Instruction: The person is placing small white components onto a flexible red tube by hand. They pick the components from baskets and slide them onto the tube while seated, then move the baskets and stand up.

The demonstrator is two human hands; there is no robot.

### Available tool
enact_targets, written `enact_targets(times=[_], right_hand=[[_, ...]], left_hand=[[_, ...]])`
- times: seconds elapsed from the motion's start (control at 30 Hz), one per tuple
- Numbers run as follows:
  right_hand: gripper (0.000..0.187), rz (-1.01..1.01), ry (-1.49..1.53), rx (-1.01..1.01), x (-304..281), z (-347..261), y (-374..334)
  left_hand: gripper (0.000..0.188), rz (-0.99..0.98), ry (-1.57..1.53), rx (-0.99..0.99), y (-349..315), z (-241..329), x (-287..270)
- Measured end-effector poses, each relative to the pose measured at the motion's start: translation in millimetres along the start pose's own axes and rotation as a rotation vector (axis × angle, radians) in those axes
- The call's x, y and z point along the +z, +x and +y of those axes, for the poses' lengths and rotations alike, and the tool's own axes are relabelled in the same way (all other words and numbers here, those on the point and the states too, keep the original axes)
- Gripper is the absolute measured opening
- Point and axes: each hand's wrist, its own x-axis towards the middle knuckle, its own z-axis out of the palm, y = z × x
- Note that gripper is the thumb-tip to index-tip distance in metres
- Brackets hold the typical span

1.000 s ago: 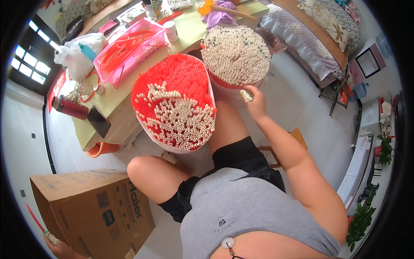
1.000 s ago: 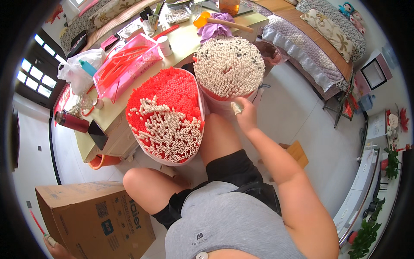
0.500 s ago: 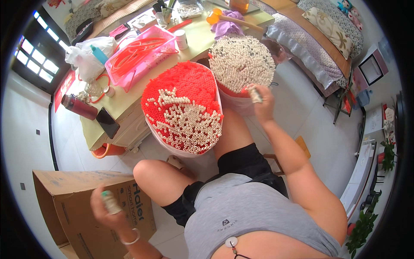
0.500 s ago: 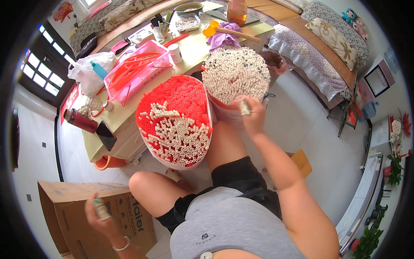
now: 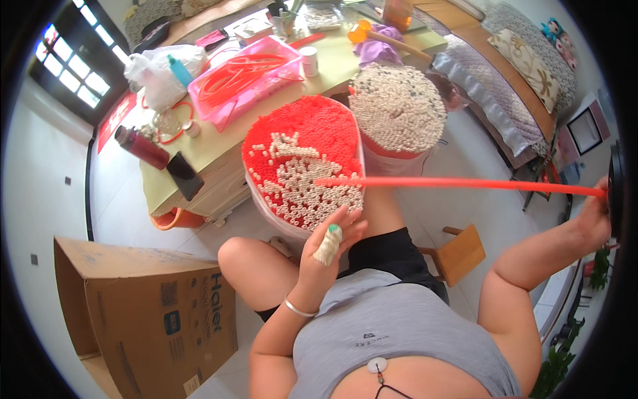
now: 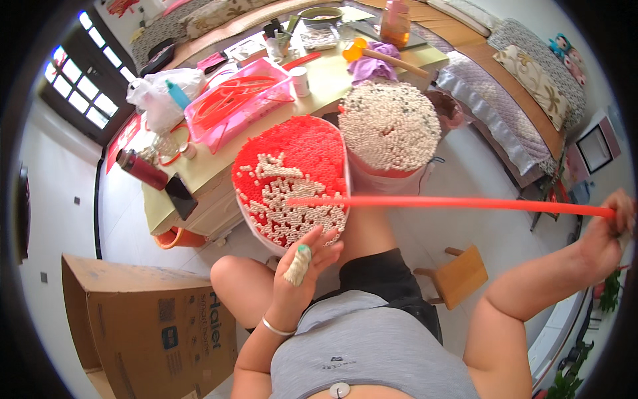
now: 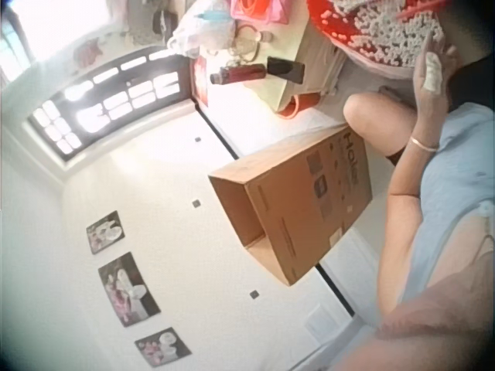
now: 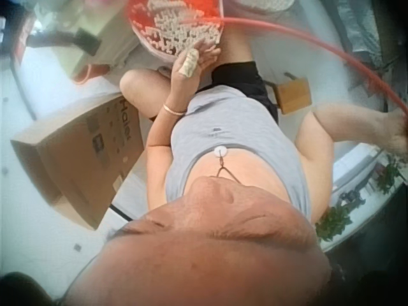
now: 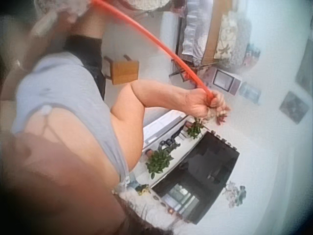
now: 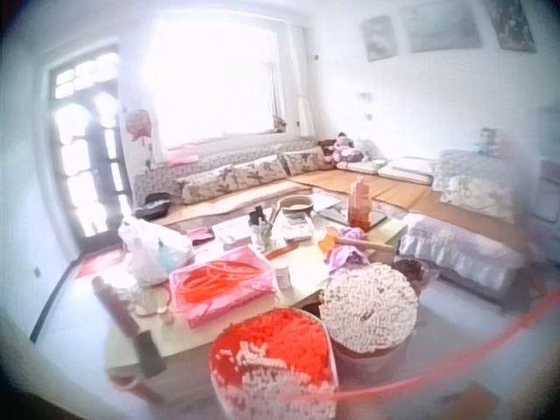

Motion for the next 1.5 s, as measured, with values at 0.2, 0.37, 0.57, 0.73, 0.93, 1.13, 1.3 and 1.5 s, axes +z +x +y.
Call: enact_targets(times=[0.2, 0.37, 0.57, 0.73, 0.93, 1.13, 1.3, 1.5], right_hand=[[0.024, 0.534, 0.258, 0.205, -153.5, 58.1, -63.8], [0.029, 0.701, 0.362, 0.414, -177.4, 157.7, -130.4], [0.036, 0.688, 0.676, 0.549, -145.2, 226.1, -149.0], [0.016, 0.743, 0.868, 0.528, -92.0, 241.3, -133.7], [0.013, 0.020, 0.554, 0.763, -46.7, 224.7, -138.5], [0.029, -0.996, -0.211, 1.176, 54.0, 217.4, -171.1], [0.016, -1.422, -0.542, 1.166, 81.5, 227.7, -224.3], [0.019, -1.508, -0.644, 1.127, 86.4, 229.4, -247.4]], left_hand=[[0.047, 0.021, -0.318, 0.355, 14.5, 20.1, -6.7], [0.040, 0.058, -0.376, 0.540, 4.7, 43.7, -19.4], [0.028, -0.061, -0.394, 0.716, -11.0, 79.4, -15.1], [0.028, -0.054, -0.452, 0.814, -12.1, 95.7, -15.4], [0.023, -0.645, -0.142, 0.596, -30.5, 110.7, -30.2], [0.020, -0.424, 0.595, 0.026, -79.1, 96.4, -6.7], [0.015, -0.171, 1.046, 0.032, -79.9, 61.7, -4.8], [0.013, -0.149, 1.237, 0.017, -86.3, 41.0, -6.5]])
